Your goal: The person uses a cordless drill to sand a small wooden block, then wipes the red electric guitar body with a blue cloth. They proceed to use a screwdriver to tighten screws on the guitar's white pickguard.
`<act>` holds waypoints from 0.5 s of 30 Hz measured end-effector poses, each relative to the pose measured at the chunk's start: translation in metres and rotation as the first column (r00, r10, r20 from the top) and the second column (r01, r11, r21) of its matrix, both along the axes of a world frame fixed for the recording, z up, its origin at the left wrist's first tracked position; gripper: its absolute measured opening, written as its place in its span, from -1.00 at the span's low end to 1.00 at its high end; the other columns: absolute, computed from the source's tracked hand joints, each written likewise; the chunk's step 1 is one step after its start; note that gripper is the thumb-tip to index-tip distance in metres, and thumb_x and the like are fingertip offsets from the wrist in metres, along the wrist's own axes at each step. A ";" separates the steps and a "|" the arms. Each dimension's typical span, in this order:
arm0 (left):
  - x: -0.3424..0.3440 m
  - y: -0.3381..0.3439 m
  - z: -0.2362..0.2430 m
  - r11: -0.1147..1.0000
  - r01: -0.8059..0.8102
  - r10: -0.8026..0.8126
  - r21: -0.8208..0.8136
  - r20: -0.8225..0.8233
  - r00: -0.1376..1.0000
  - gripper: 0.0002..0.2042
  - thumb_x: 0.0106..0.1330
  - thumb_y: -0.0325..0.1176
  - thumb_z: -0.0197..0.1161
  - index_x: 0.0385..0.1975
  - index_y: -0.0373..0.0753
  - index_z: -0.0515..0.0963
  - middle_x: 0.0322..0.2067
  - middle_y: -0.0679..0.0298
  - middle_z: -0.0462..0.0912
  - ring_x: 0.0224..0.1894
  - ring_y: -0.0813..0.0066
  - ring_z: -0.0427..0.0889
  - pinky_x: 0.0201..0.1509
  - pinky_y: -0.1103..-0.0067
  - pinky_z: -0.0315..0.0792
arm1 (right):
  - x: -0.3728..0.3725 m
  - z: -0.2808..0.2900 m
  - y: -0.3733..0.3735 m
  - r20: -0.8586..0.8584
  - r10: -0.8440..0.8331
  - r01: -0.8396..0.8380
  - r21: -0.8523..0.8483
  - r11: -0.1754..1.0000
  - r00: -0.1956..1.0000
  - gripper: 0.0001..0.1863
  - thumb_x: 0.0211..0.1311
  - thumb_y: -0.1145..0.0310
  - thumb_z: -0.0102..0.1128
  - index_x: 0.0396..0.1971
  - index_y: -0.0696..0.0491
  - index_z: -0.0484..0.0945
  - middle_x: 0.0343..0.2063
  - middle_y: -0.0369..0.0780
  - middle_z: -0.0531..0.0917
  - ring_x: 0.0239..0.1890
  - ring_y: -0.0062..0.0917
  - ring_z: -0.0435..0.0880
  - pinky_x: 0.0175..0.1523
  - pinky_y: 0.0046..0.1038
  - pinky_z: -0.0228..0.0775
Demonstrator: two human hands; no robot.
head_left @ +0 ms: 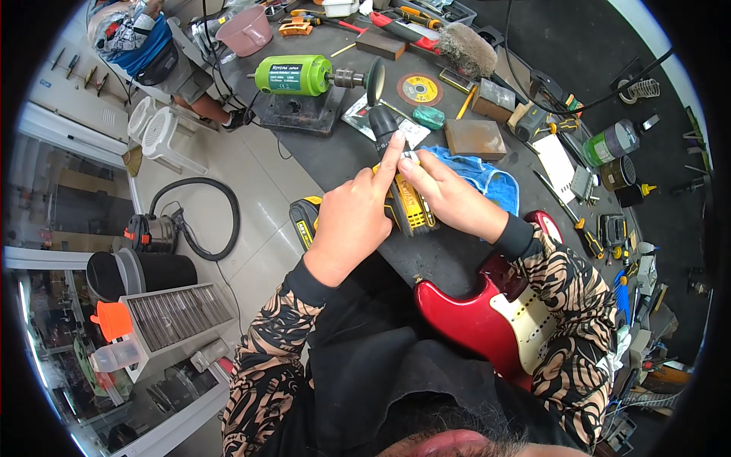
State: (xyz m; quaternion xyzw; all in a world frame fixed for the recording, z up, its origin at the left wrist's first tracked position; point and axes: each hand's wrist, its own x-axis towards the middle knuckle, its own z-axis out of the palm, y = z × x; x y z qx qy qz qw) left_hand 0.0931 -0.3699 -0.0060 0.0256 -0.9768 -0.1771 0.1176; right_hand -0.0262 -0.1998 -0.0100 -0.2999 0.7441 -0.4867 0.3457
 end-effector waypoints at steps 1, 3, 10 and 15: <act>-0.001 0.000 0.001 1.000 0.003 -0.003 0.001 0.002 1.000 0.07 0.05 -0.57 0.40 0.70 0.06 0.14 -0.37 0.10 0.64 -0.37 0.03 0.75 -0.28 0.23 0.66 | 0.000 0.000 0.000 0.003 -0.002 0.002 -0.004 1.000 1.000 -0.48 0.77 -0.09 -0.07 0.04 0.16 0.45 -0.15 -0.19 0.54 -0.05 -0.58 0.53 0.15 -0.44 0.46; 0.000 0.000 0.001 1.000 0.001 -0.001 0.005 0.007 1.000 0.07 0.05 -0.57 0.40 0.70 0.06 0.14 -0.37 0.10 0.64 -0.37 0.03 0.76 -0.28 0.22 0.66 | 0.000 0.000 -0.001 -0.010 0.000 0.000 -0.007 1.000 1.000 -0.48 0.77 -0.10 -0.08 0.03 0.16 0.45 -0.16 -0.19 0.54 -0.05 -0.58 0.53 0.15 -0.44 0.46; 0.001 0.000 0.001 1.000 -0.001 0.001 0.010 0.013 1.000 0.09 0.04 -0.57 0.41 0.70 0.06 0.13 -0.35 0.09 0.64 -0.35 0.02 0.76 -0.27 0.22 0.66 | 0.001 0.003 -0.001 0.006 0.000 0.000 -0.008 1.000 1.000 -0.47 0.77 -0.10 -0.09 0.05 0.16 0.46 -0.15 -0.19 0.54 -0.05 -0.57 0.53 0.16 -0.43 0.46; 0.002 0.001 -0.001 1.000 -0.010 0.010 0.008 0.002 1.000 0.10 0.03 -0.57 0.42 0.70 0.06 0.13 -0.36 0.10 0.63 -0.35 0.03 0.76 -0.27 0.22 0.66 | 0.002 0.001 -0.001 0.008 -0.004 0.004 -0.014 1.000 1.000 -0.48 0.77 -0.09 -0.08 0.07 0.16 0.45 -0.14 -0.20 0.55 -0.04 -0.58 0.53 0.16 -0.44 0.46</act>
